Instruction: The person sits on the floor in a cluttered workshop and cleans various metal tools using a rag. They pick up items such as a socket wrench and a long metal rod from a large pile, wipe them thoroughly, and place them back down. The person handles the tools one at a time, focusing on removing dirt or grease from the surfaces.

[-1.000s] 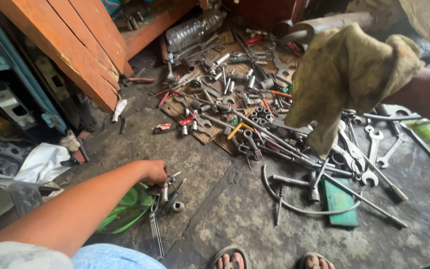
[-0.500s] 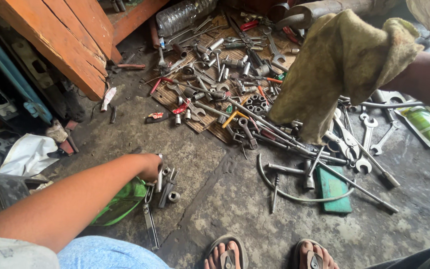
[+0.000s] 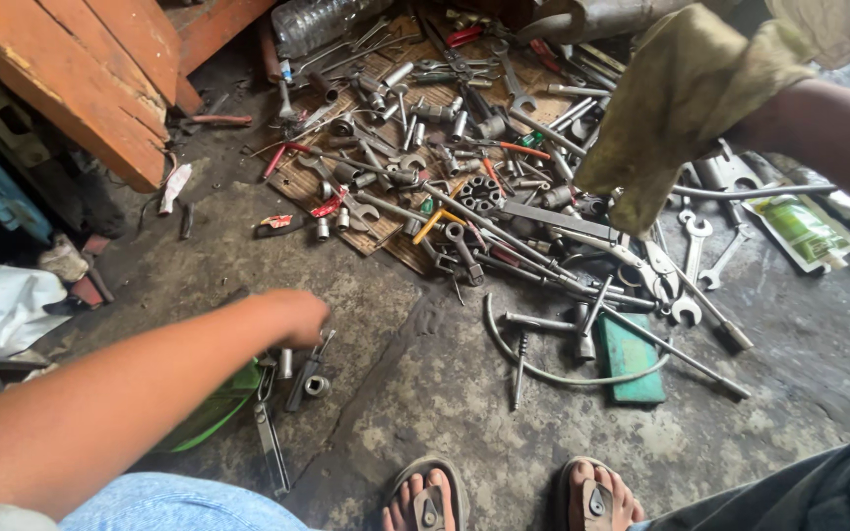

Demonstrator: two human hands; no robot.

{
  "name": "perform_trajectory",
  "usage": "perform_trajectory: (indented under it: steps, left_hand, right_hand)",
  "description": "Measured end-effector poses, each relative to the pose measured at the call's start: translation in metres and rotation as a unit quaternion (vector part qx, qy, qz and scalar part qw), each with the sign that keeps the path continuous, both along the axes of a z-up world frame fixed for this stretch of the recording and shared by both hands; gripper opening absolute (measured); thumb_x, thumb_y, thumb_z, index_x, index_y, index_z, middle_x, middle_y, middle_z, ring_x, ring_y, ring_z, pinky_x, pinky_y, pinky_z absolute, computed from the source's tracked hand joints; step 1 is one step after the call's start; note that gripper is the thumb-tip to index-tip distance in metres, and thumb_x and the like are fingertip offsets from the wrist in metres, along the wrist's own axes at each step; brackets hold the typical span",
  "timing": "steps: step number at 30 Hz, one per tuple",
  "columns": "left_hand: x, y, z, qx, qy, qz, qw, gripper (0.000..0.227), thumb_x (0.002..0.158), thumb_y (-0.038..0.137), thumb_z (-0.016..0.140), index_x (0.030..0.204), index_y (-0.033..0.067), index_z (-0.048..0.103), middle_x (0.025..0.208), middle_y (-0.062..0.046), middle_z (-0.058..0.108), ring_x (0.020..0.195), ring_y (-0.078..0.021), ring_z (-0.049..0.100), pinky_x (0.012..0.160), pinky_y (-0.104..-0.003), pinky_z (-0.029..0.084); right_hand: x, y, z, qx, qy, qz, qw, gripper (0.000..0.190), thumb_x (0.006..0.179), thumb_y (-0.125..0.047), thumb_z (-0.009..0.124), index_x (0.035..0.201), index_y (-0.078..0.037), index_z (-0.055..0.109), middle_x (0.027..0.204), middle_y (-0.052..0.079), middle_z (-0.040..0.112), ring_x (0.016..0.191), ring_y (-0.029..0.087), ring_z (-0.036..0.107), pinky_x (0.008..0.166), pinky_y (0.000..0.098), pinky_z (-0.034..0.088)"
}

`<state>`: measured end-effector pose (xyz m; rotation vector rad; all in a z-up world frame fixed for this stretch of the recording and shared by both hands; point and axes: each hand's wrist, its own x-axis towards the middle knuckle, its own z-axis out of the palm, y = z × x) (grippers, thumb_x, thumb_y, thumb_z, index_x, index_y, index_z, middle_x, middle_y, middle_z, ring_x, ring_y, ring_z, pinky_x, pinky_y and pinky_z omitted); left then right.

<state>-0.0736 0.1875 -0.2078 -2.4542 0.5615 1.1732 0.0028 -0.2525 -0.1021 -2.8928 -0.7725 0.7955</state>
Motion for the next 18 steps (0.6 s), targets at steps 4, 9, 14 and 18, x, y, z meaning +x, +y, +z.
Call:
perform_trajectory:
  steps: [4, 9, 14, 18]
  left_hand:
    - [-0.026, -0.046, 0.006, -0.057, 0.022, -0.083, 0.995, 0.033, 0.083, 0.024, 0.067, 0.115, 0.0175, 0.074, 0.119, -0.011, 0.072, 0.110, -0.0334, 0.068, 0.092, -0.048, 0.055]
    - [-0.015, -0.132, 0.046, -0.167, -0.017, -0.233, 0.958, 0.034, 0.079, 0.012, 0.066, 0.113, 0.0127, 0.072, 0.113, -0.013, 0.072, 0.108, -0.0344, 0.069, 0.089, -0.047, 0.056]
    - [-0.026, -0.195, 0.042, -0.192, -0.008, -0.323, 0.927, 0.072, 0.077, 0.016, 0.074, 0.142, 0.0408, 0.055, 0.136, -0.008, 0.055, 0.125, -0.0297, 0.057, 0.093, -0.045, 0.052]
    - [-0.053, -0.227, -0.033, -0.359, -0.129, -0.403, 0.832, 0.063, 0.080, 0.014, 0.068, 0.136, 0.0410, 0.060, 0.137, -0.005, 0.057, 0.121, -0.0270, 0.059, 0.088, -0.042, 0.053]
  right_hand:
    - [0.002, -0.001, 0.006, 0.013, 0.001, -0.008, 1.000, 0.027, 0.093, -0.023, 0.061, 0.115, -0.007, 0.066, 0.104, 0.007, 0.066, 0.090, 0.018, 0.059, 0.080, 0.0336, 0.055]
    - [0.008, -0.025, 0.051, 0.039, -0.009, -0.041, 0.998, 0.027, 0.094, -0.025, 0.060, 0.114, -0.008, 0.066, 0.104, 0.007, 0.066, 0.089, 0.018, 0.058, 0.080, 0.0340, 0.054]
    - [0.026, -0.030, 0.100, 0.086, -0.008, -0.056, 0.995, 0.027, 0.095, -0.026, 0.059, 0.114, -0.008, 0.066, 0.103, 0.007, 0.066, 0.088, 0.018, 0.057, 0.079, 0.0343, 0.054]
    - [0.030, -0.035, 0.130, 0.110, -0.010, -0.062, 0.992, 0.028, 0.096, -0.028, 0.058, 0.114, -0.009, 0.066, 0.102, 0.006, 0.066, 0.087, 0.018, 0.057, 0.078, 0.0346, 0.054]
